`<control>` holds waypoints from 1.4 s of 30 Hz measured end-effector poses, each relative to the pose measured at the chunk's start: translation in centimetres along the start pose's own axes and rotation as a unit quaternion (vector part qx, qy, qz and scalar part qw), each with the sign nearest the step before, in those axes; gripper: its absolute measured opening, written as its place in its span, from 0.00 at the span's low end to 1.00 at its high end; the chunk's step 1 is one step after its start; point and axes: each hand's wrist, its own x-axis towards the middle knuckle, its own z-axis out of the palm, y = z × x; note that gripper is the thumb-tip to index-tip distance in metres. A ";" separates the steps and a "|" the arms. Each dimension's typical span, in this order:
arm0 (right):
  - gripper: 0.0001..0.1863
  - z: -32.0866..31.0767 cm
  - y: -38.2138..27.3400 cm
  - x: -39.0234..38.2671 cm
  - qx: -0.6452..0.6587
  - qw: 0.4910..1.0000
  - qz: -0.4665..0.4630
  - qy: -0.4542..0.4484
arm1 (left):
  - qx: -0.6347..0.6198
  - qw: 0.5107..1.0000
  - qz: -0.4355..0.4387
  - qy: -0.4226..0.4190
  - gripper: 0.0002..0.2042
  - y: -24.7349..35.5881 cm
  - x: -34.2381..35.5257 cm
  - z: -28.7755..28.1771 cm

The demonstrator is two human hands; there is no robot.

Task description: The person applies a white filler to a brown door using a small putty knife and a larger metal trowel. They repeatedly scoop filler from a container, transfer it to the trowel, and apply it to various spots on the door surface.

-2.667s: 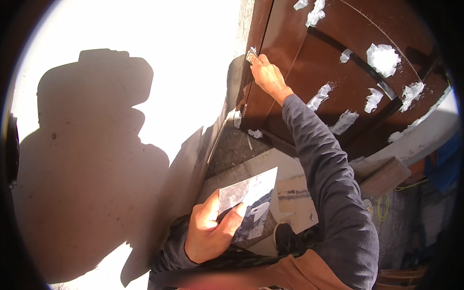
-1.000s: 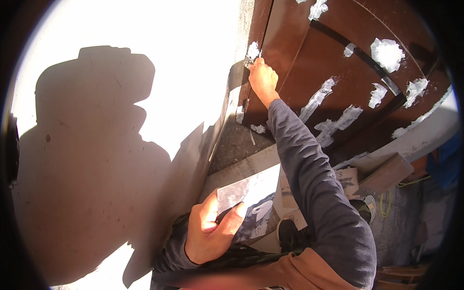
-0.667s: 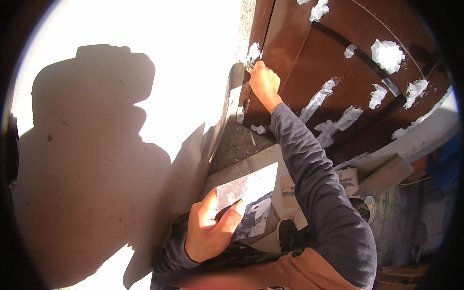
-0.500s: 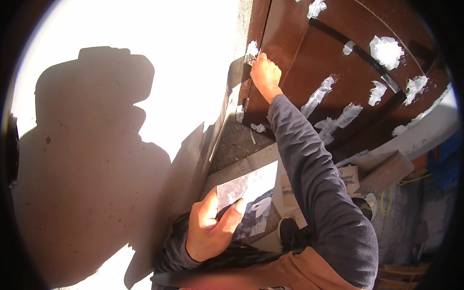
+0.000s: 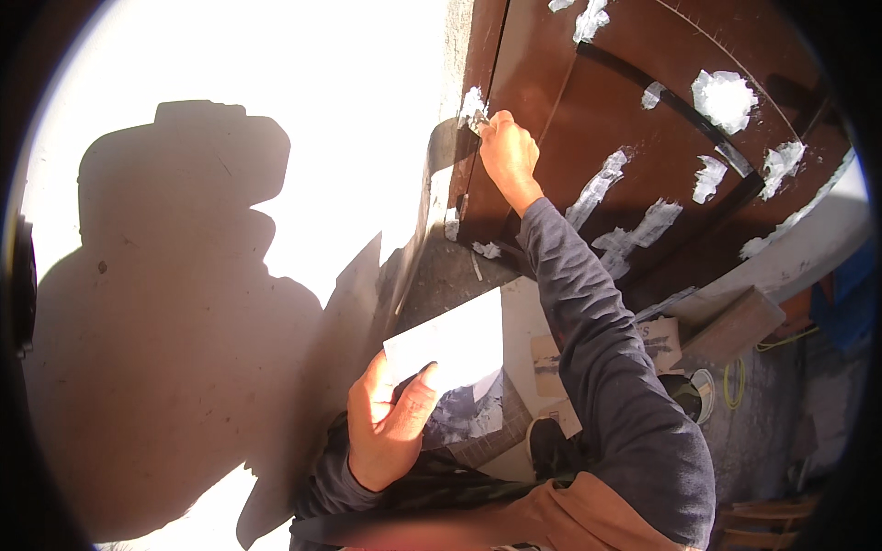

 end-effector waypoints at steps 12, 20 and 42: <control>0.13 1.2 0.2 1.2 -0.015 1.000 0.009 0.004 | -0.088 0.996 0.000 0.006 0.16 -0.4 -0.4 0.3; 0.12 0.1 -0.9 1.4 0.019 1.000 -0.018 0.005 | -0.039 0.999 0.011 0.019 0.14 -0.6 -0.2 0.7; 0.10 -21.3 -7.2 -12.7 0.331 0.810 -0.026 -0.484 | 0.035 0.958 0.144 0.246 0.14 -2.3 1.6 1.5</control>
